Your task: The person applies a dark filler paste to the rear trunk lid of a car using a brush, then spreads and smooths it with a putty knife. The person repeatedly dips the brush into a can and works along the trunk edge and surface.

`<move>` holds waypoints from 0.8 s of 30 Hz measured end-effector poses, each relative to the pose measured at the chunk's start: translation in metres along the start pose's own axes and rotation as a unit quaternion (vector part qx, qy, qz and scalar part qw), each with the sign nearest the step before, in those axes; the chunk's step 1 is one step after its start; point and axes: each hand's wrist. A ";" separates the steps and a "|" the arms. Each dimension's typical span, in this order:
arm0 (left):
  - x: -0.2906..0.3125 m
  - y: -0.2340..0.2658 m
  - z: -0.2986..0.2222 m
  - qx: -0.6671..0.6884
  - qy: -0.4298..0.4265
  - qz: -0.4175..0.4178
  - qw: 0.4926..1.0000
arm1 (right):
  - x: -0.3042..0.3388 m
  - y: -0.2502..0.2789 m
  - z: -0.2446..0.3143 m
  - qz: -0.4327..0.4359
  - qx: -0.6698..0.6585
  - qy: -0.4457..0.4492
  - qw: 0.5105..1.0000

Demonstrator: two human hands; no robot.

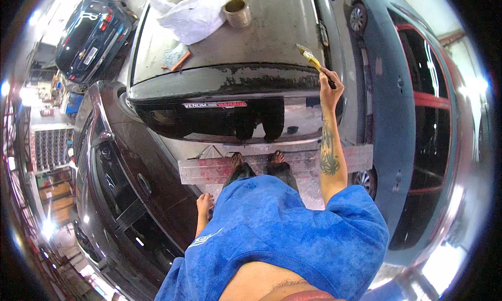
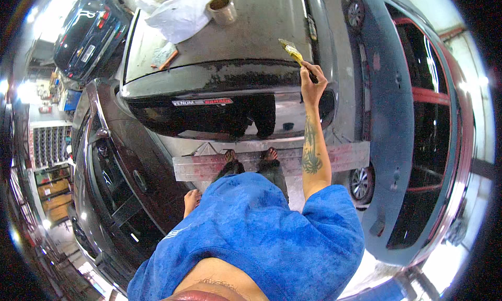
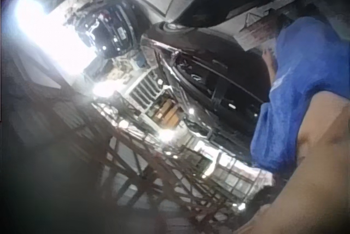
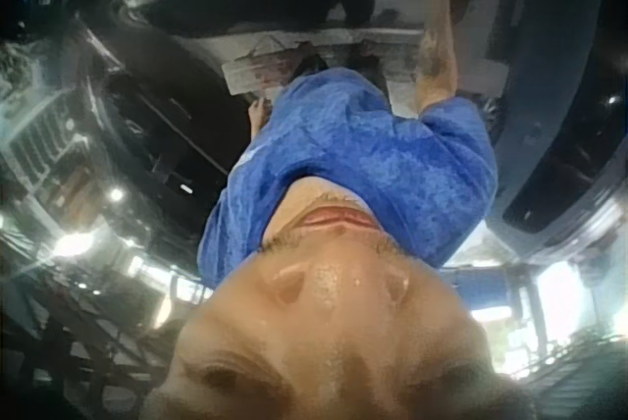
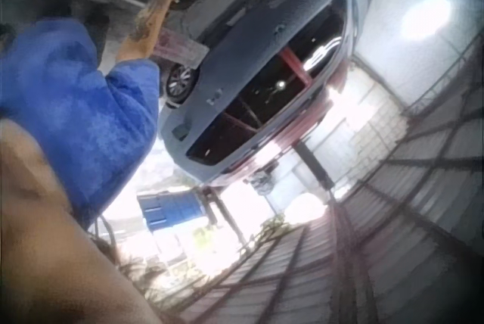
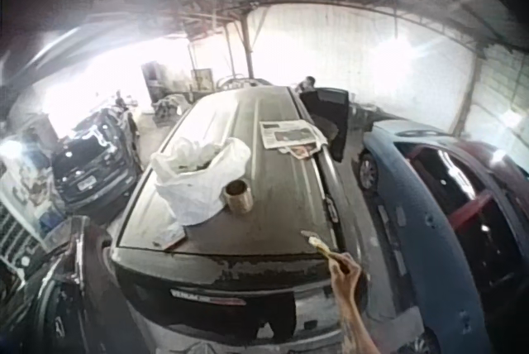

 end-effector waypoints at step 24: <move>0.079 -0.038 0.150 0.031 0.124 -0.118 0.985 | -0.241 -0.318 -0.112 0.332 0.344 0.018 0.878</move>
Point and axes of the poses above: each hand's wrist, its own x-axis away from the middle knuckle, its own y-axis out of the back of the hand, z = x × y, and after that the axes turned 13 degrees about -x, right-handed
